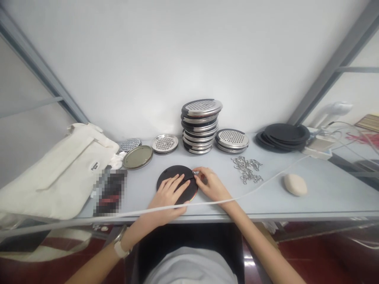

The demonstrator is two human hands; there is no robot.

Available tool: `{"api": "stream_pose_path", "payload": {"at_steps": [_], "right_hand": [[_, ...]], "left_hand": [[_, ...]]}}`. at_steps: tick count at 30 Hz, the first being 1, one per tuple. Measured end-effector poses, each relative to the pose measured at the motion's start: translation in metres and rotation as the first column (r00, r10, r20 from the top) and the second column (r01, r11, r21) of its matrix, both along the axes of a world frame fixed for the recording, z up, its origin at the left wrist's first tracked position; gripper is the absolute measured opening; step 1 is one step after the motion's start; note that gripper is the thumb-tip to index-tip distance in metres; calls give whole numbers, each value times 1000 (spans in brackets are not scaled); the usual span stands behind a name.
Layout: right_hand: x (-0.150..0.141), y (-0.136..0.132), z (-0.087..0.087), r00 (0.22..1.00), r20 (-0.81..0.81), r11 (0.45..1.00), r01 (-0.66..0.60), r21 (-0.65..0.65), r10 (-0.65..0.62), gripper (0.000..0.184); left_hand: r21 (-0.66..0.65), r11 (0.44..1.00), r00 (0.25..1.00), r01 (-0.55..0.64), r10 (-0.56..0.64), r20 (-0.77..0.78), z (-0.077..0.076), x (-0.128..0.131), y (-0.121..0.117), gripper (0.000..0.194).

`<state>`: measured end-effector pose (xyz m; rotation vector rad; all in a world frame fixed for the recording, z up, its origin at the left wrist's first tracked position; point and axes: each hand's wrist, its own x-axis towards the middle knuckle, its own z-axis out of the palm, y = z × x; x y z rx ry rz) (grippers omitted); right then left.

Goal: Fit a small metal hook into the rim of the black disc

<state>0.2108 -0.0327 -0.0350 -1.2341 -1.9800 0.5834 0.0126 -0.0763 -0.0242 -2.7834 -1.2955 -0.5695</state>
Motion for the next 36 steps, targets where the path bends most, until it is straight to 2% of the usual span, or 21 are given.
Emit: {"api": "stream_pose_path", "payload": {"at_steps": [26, 36], "right_hand": [[0, 0, 0, 1000, 17, 999, -16, -31, 17, 28], [1, -1, 3, 999, -37, 998, -30, -63, 27, 31]], "left_hand": [[15, 1000, 1000, 8, -9, 22, -1, 0, 0, 55], [1, 1000, 1000, 16, -16, 7, 0, -1, 0, 55]]}}
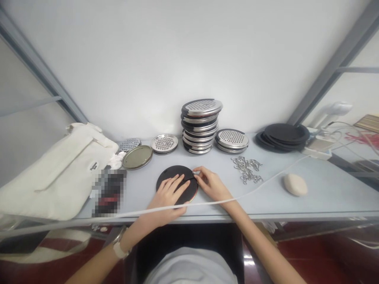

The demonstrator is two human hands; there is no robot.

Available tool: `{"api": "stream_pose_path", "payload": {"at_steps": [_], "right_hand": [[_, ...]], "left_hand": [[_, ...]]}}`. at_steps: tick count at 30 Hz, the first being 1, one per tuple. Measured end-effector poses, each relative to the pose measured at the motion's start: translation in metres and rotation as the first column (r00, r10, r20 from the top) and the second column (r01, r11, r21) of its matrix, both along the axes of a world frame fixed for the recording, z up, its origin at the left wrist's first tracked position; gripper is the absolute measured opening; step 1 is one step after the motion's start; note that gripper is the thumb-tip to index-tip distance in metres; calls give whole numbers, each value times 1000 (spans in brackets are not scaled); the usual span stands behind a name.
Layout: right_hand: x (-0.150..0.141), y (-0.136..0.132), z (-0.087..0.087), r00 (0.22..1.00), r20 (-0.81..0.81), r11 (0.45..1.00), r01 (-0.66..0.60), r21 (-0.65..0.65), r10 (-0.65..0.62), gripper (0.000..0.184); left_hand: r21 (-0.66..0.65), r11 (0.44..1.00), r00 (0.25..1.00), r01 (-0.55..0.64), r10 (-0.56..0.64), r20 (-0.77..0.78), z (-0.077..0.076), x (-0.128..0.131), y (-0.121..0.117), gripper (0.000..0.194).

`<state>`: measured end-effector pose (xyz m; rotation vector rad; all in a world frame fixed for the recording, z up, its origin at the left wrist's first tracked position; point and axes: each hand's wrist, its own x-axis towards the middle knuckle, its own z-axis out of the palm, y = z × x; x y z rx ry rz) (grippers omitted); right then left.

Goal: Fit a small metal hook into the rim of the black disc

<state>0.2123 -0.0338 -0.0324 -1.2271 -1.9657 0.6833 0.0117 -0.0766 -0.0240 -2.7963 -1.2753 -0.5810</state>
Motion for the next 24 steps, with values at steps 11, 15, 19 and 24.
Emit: {"api": "stream_pose_path", "payload": {"at_steps": [11, 15, 19, 24], "right_hand": [[0, 0, 1, 1000, -21, 999, -23, -21, 23, 32], [0, 0, 1, 1000, -12, 1000, -22, -22, 22, 31], [0, 0, 1, 1000, -2, 1000, -25, -16, 25, 31], [-1, 0, 1, 1000, 6, 1000, -16, 1, 16, 31]], "left_hand": [[26, 1000, 1000, -8, 7, 13, -1, 1, 0, 53], [14, 1000, 1000, -13, 13, 11, -1, 1, 0, 53], [4, 1000, 1000, -4, 4, -3, 0, 1, 0, 55], [10, 1000, 1000, 11, -11, -4, 0, 0, 0, 55]]}}
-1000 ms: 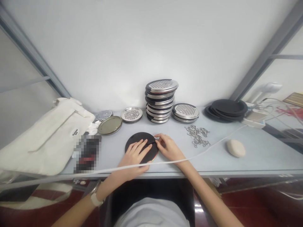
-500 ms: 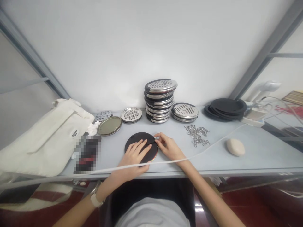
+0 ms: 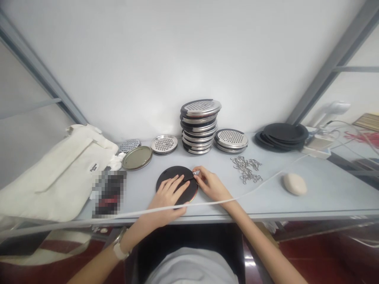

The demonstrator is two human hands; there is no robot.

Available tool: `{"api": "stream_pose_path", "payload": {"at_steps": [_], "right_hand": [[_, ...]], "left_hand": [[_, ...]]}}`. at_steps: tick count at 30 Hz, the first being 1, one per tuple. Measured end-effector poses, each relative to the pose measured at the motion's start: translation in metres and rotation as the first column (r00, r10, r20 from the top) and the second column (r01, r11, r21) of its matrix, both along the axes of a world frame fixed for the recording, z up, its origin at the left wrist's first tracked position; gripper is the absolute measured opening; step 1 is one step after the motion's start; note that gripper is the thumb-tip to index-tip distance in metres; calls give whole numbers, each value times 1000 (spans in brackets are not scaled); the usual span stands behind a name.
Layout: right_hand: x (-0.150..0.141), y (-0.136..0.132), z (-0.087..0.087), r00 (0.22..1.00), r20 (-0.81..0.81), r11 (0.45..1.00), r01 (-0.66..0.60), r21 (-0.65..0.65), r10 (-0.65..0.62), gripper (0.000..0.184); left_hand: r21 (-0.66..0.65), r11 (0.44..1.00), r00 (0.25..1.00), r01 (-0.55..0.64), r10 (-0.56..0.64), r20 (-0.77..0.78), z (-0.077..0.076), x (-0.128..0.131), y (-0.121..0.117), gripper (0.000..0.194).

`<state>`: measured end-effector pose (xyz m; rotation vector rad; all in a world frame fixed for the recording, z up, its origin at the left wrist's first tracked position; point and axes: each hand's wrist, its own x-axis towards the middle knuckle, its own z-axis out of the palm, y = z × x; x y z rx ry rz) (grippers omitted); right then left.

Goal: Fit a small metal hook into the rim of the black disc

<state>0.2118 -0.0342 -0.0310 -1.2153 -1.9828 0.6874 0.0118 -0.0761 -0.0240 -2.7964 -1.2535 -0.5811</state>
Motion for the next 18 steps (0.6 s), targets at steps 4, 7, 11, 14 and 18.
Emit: {"api": "stream_pose_path", "payload": {"at_steps": [4, 7, 11, 14, 18], "right_hand": [[0, 0, 0, 1000, -9, 1000, -7, -4, 7, 31], [0, 0, -1, 1000, -11, 1000, -5, -5, 5, 31], [0, 0, -2, 1000, 1, 1000, 9, -18, -9, 29], [-1, 0, -3, 999, -19, 999, 29, -20, -29, 28], [-2, 1, -4, 998, -54, 999, 38, -21, -39, 27]], "left_hand": [[-2, 1000, 1000, -5, 5, 3, -1, 0, 0, 54], [-20, 1000, 1000, -8, 8, -11, 0, 0, 0, 55], [-14, 1000, 1000, -14, 14, -5, -1, 0, 0, 55], [-16, 1000, 1000, -19, 19, -9, -2, 0, 0, 55], [-36, 999, 999, -33, 32, -37, -1, 1, 0, 56]]}}
